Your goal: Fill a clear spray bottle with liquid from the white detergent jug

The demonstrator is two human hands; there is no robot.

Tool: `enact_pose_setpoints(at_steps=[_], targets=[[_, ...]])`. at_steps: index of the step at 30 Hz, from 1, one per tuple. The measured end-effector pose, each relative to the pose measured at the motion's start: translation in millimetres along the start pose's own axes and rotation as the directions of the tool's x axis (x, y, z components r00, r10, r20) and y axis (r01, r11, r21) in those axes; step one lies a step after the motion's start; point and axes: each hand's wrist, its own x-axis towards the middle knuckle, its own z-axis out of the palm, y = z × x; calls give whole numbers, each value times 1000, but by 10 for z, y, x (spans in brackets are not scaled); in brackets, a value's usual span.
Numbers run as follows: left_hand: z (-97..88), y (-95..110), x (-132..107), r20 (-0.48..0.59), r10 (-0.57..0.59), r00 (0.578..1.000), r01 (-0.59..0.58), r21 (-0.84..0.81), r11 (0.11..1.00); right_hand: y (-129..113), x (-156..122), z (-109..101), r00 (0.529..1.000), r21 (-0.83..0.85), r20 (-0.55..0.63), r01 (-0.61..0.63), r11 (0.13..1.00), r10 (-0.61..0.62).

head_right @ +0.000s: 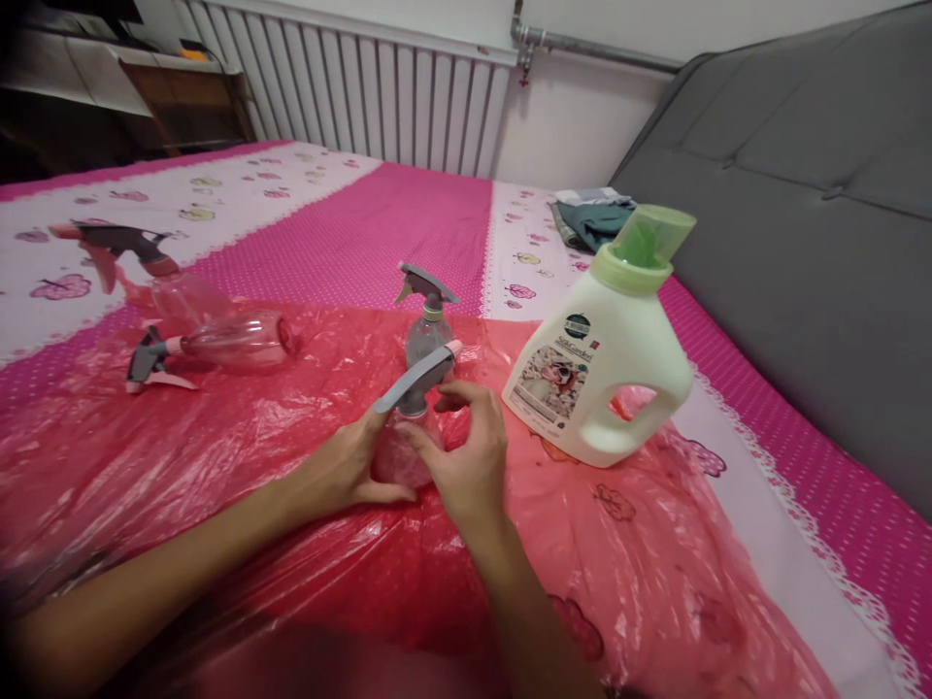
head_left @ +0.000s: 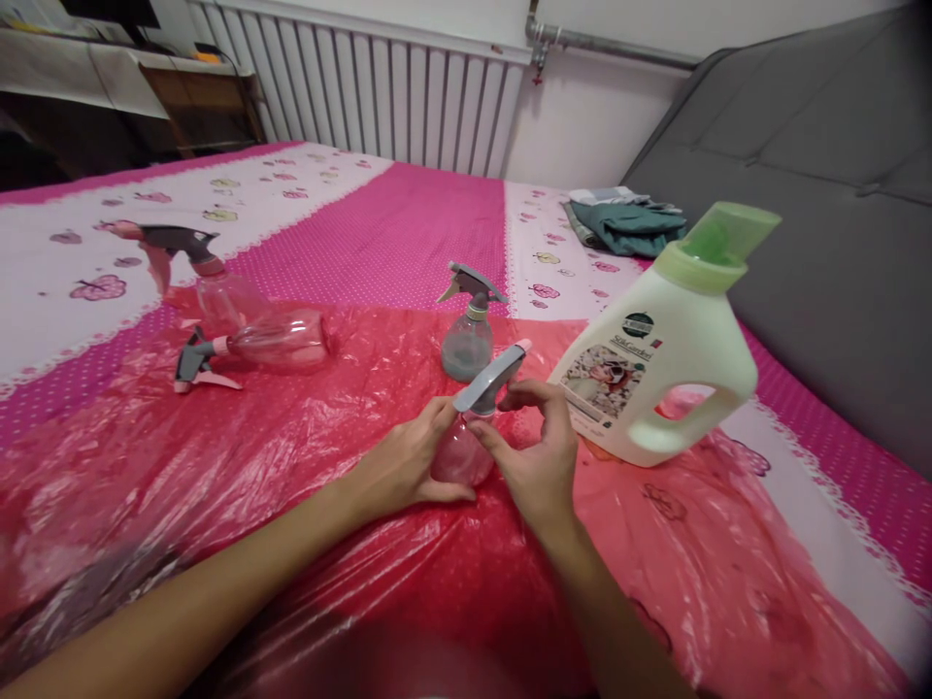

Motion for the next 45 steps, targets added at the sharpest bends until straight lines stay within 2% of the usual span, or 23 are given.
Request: enact_pose_setpoints(at_steps=[2, 3, 5, 7, 9, 10, 16, 21, 27, 33, 39, 45], targets=[[-12, 23, -3, 11, -11, 1000, 11, 2, 1000, 47, -1, 22, 997, 62, -70, -27, 998, 31], [-17, 31, -5, 16, -15, 1000, 15, 4, 1000, 69, 5, 28, 995, 109, -67, -65, 992, 72], [-21, 39, -9, 24, -13, 1000, 12, 8, 1000, 95, 26, 32, 979, 196, 49, -203, 959, 198], [-17, 33, -12, 19, 8, 1000, -9, 14, 1000, 93, 49, 28, 925, 238, 216, -362, 901, 314], [-4, 20, -13, 3, 27, 1000, -27, 21, 999, 69, 67, 28, 878, 275, 308, -451, 849, 367], [3, 13, -13, -7, 33, 999, -33, 25, 999, 54, 73, 32, 870, 303, 323, -468, 830, 373], [30, -6, -16, -23, 40, 999, -40, 37, 999, 29, 95, 52, 886, 392, 291, -454, 800, 360], [24, 3, -11, -13, 5, 1000, -4, 32, 999, 30, 111, 22, 903, 309, 276, -408, 859, 330], [13, 19, 9, -10, -6, 1000, 6, -22, 1000, 9, 90, 25, 908, 268, 250, -400, 877, 338], [22, -6, 0, -10, -1, 1000, 1, -7, 1000, 31, 46, 31, 925, 211, 193, -363, 907, 326], [6, 11, 11, -10, 18, 1000, -18, -53, 998, 20, 16, 19, 917, 310, 271, -371, 875, 293], [5, 20, 23, -12, 17, 1000, -18, -58, 998, 12, 57, 35, 903, 328, 250, -419, 847, 350]])
